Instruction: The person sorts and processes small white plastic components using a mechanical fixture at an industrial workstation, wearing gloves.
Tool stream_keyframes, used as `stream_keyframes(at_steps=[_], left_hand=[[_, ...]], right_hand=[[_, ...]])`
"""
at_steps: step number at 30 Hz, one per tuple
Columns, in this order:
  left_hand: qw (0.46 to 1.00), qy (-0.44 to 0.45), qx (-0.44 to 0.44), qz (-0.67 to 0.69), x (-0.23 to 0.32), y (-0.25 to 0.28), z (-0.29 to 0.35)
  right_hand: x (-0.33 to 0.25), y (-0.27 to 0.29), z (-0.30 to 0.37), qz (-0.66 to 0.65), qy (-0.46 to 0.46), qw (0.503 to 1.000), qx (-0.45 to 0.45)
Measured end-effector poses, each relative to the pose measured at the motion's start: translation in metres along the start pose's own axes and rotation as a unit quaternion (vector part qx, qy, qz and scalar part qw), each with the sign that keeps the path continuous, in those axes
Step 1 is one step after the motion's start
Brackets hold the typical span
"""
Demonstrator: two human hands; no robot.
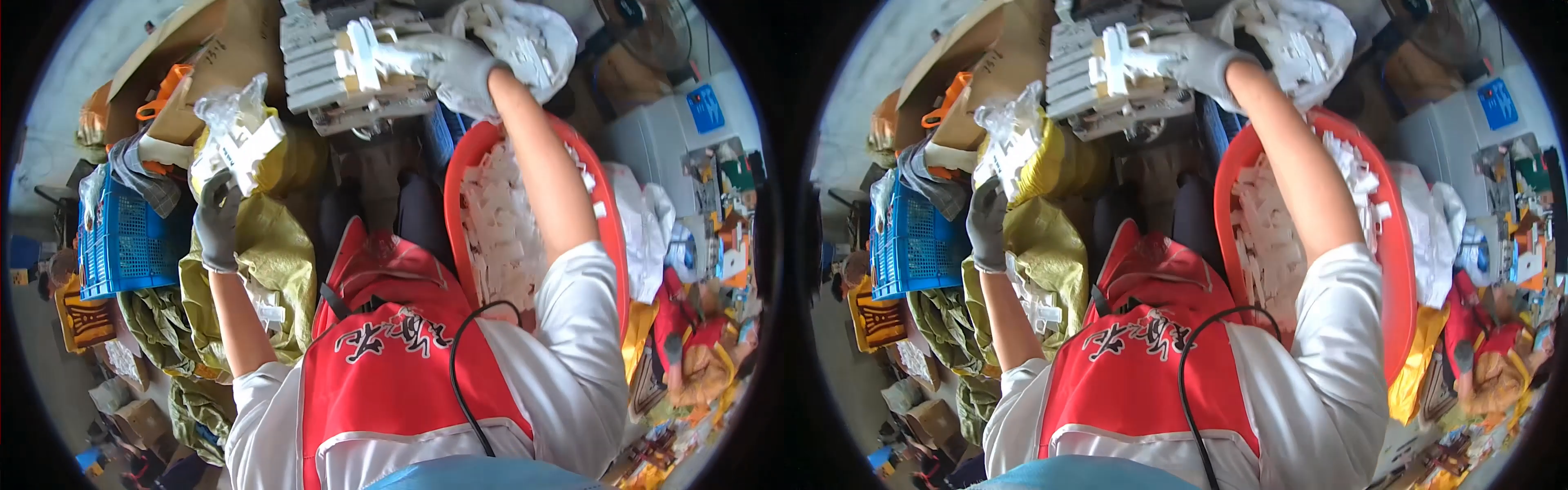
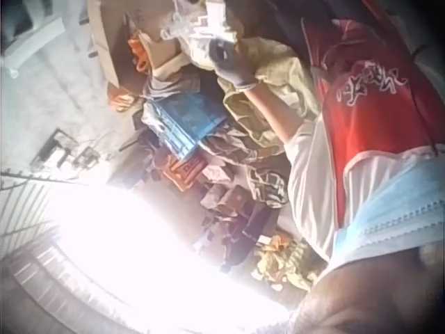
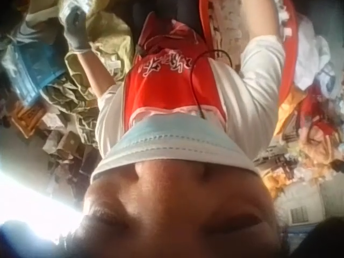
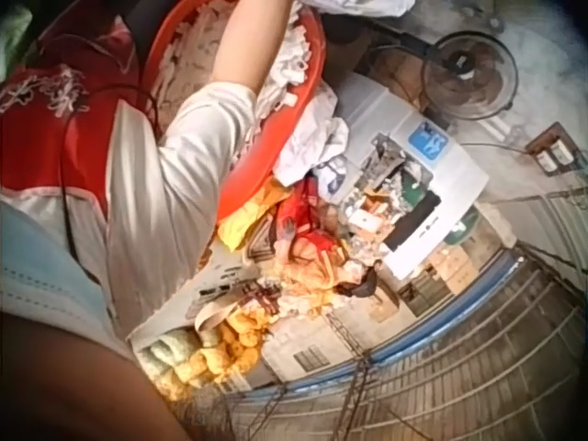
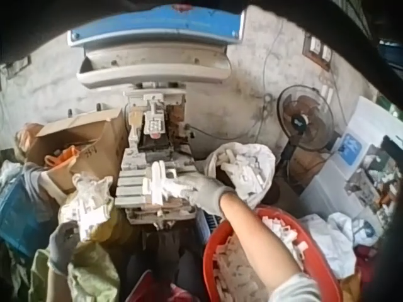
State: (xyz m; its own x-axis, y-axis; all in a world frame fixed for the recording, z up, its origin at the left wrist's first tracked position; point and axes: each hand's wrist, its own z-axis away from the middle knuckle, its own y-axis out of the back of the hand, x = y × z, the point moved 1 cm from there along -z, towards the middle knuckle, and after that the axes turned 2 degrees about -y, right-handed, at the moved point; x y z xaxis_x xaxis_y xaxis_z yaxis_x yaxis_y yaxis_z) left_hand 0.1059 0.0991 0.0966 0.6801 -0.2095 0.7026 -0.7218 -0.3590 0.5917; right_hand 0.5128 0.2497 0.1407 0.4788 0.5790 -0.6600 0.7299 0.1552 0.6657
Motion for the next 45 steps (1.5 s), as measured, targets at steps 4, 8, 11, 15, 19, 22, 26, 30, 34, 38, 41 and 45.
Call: stream_keyframes(at_steps=[4, 8, 11, 15, 19, 22, 26, 30, 34, 38, 41, 45], left_hand=[[0.989, 0.092, -0.005, 0.115, -0.025, 0.019, 0.05], [0.983, 0.15, -0.102, 0.026, -0.041, 0.059, 0.086], [0.981, 0.139, -0.124, -0.057, -0.071, 0.096, 0.115], [0.973, 0.198, 0.012, -0.114, -0.117, 0.133, 0.136], [0.983, 0.179, -0.034, -0.038, -0.068, 0.076, 0.105], [0.978, 0.151, -0.121, -0.077, -0.023, 0.045, 0.086], [0.977, 0.089, -0.122, -0.15, -0.008, 0.04, 0.076], [0.988, 0.132, -0.043, -0.065, -0.013, 0.05, 0.074], [0.993, 0.107, -0.016, -0.047, -0.017, 0.043, 0.071], [0.991, 0.115, -0.028, 0.057, -0.016, 0.023, 0.054], [0.999, 0.023, -0.034, 0.027, 0.005, 0.003, 0.024], [0.992, -0.113, -0.05, -0.038, 0.051, -0.02, -0.022]], right_hand=[[-0.022, 0.007, 0.03, -0.161, -0.018, 0.984, 0.07], [0.083, 0.003, 0.172, -0.044, -0.192, 0.977, 0.077], [0.086, -0.015, 0.27, 0.094, -0.431, 0.897, 0.039], [0.088, -0.054, 0.338, 0.155, -0.537, 0.821, -0.114], [0.087, -0.108, 0.365, 0.388, -0.476, 0.768, -0.18], [0.121, -0.135, 0.387, 0.41, -0.421, 0.799, -0.131], [0.109, -0.118, 0.384, 0.303, -0.317, 0.898, -0.044], [0.091, -0.084, 0.389, 0.121, -0.468, 0.875, 0.011], [0.095, -0.074, 0.382, 0.173, -0.451, 0.876, -0.018], [0.087, -0.067, 0.365, 0.145, -0.432, 0.89, 0.006], [0.076, -0.061, 0.355, 0.137, -0.419, 0.896, 0.048], [0.052, -0.053, 0.333, 0.062, -0.416, 0.902, 0.098]])
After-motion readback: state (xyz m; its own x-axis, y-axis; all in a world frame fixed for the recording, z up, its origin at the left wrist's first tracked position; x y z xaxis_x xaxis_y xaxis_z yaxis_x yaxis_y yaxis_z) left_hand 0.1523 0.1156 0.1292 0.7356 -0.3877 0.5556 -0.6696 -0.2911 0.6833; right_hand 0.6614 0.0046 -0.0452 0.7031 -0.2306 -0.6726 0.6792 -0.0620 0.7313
